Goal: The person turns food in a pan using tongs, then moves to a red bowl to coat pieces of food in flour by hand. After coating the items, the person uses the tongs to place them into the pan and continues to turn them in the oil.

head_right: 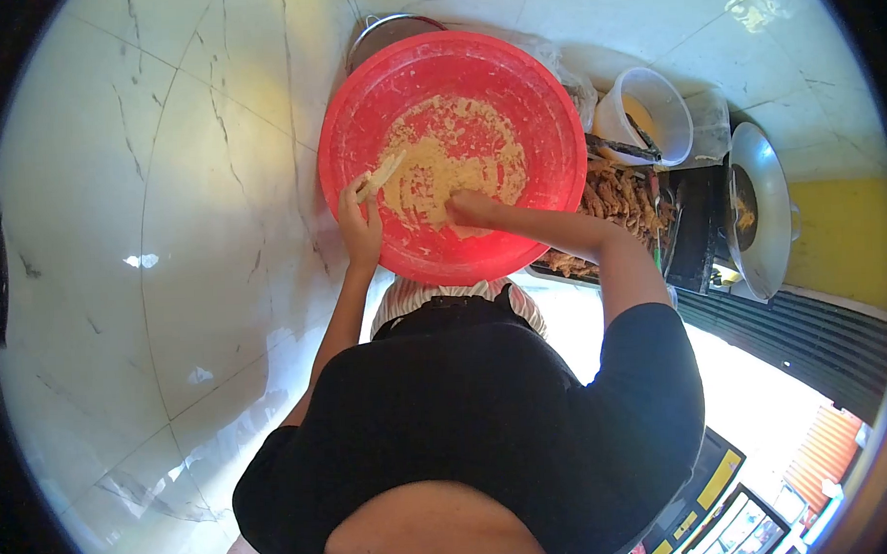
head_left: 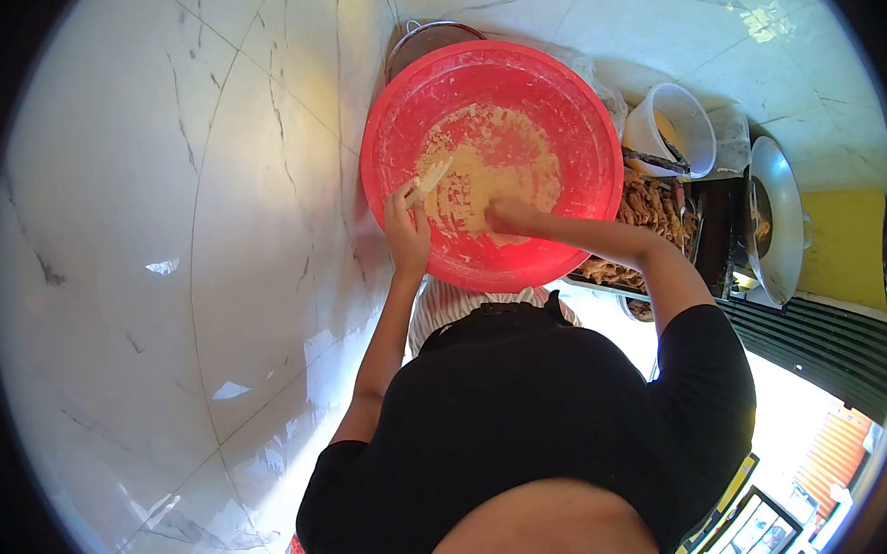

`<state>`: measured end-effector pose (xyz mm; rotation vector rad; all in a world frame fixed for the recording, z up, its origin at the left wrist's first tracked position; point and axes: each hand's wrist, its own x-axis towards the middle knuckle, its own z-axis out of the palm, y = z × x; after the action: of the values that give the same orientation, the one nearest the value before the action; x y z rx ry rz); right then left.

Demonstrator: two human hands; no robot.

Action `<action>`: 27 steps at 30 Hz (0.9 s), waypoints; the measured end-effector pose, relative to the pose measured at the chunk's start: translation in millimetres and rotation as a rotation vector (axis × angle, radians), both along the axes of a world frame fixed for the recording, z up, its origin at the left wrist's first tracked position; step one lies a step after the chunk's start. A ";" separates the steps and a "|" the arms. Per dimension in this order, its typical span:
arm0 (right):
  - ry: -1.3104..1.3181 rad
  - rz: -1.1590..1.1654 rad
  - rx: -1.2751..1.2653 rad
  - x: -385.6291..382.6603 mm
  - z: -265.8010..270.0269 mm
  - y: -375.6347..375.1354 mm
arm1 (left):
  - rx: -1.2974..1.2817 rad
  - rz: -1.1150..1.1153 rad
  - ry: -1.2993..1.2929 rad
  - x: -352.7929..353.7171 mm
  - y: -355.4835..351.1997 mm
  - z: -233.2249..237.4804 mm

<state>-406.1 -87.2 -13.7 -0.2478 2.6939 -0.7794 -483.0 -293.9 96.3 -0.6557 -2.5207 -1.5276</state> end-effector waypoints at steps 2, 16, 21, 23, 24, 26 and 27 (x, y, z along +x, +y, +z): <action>0.018 -0.030 -0.009 -22.6 -1.3 -3.2 | -0.019 0.002 -0.011 0.6 -0.2 -0.3; -0.452 0.045 0.013 -17.4 53.1 32.7 | 0.010 0.024 0.000 2.6 1.7 1.7; -0.362 0.199 -0.127 15.3 20.0 34.4 | 0.036 0.052 0.035 0.3 -2.3 -1.1; -0.275 0.221 -0.075 9.6 10.0 38.7 | 0.041 0.044 0.023 2.2 -1.9 0.7; -0.184 0.213 -0.064 3.2 -8.9 44.1 | 0.047 0.036 0.013 1.2 -1.2 3.0; -0.092 0.203 -0.056 -13.1 -14.9 52.6 | 0.034 0.037 0.008 1.1 -1.6 4.3; -0.168 0.040 -0.130 -22.9 -7.3 56.2 | 0.025 0.039 -0.002 1.4 -1.4 4.3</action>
<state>-429.0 -31.0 -21.0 -0.2540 2.4783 -0.9218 -481.6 -295.3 100.5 -0.5984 -2.4966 -1.5442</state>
